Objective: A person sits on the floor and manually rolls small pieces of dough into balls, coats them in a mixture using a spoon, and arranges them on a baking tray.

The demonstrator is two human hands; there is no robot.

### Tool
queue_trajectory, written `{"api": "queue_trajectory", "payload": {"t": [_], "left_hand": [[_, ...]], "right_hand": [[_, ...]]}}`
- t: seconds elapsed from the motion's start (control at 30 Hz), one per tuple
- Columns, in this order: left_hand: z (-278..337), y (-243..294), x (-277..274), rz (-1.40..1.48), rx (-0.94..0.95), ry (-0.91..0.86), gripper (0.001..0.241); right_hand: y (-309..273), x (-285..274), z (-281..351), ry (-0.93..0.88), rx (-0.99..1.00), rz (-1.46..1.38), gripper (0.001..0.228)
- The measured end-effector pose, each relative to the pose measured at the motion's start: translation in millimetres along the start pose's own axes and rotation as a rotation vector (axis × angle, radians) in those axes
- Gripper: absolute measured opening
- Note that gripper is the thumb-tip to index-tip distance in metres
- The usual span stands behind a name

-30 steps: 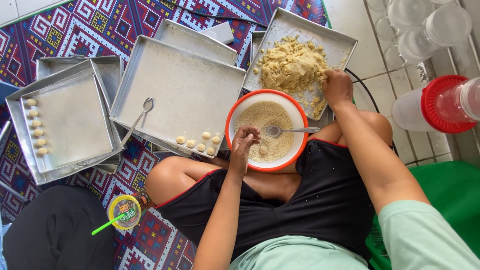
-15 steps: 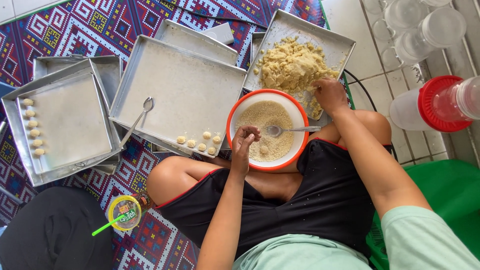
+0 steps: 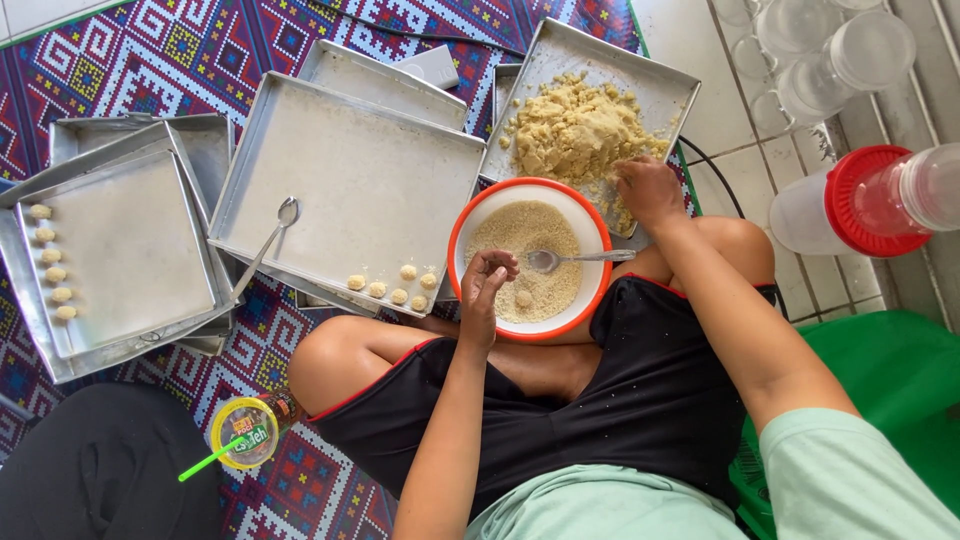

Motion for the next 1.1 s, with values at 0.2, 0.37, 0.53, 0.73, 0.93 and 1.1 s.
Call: {"api": "queue_trajectory", "payload": {"t": [0.2, 0.37, 0.53, 0.73, 0.93, 1.1], "left_hand": [[1.0, -0.8, -0.3, 0.001, -0.006, 0.008, 0.025], [-0.7, -1.1, 0.1, 0.004, -0.011, 0.007, 0.024], [-1.2, -1.0, 1.2, 0.004, -0.011, 0.000, 0.023], [-0.8, 1.0, 2.3, -0.002, 0.001, 0.000, 0.024], [3.0, -1.4, 4.8, -0.057, 0.012, -0.025, 0.021], [14.6, 14.6, 16.8, -0.413, 0.083, -0.100, 0.022]], "right_hand": [[-11.2, 12.3, -2.0, -0.119, -0.018, 0.093, 0.024], [13.9, 19.8, -1.2, -0.039, -0.015, 0.011, 0.027], [-2.3, 10.4, -2.2, -0.070, -0.017, 0.031, 0.023], [-2.6, 19.3, -0.4, -0.085, -0.066, 0.072, 0.022], [-6.0, 21.3, 1.9, -0.130, -0.074, 0.050, 0.023], [-12.8, 20.0, 8.0, -0.159, -0.075, 0.110, 0.023]]}}
Point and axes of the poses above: each hand's wrist, its own z-axis away from the middle knuckle, its own x-axis out of the palm, y = z × x, the point moved 9 cm from there along -z, towards the middle knuckle, and after that the axes turned 5 degrees about -z, right-handed, at the moved point
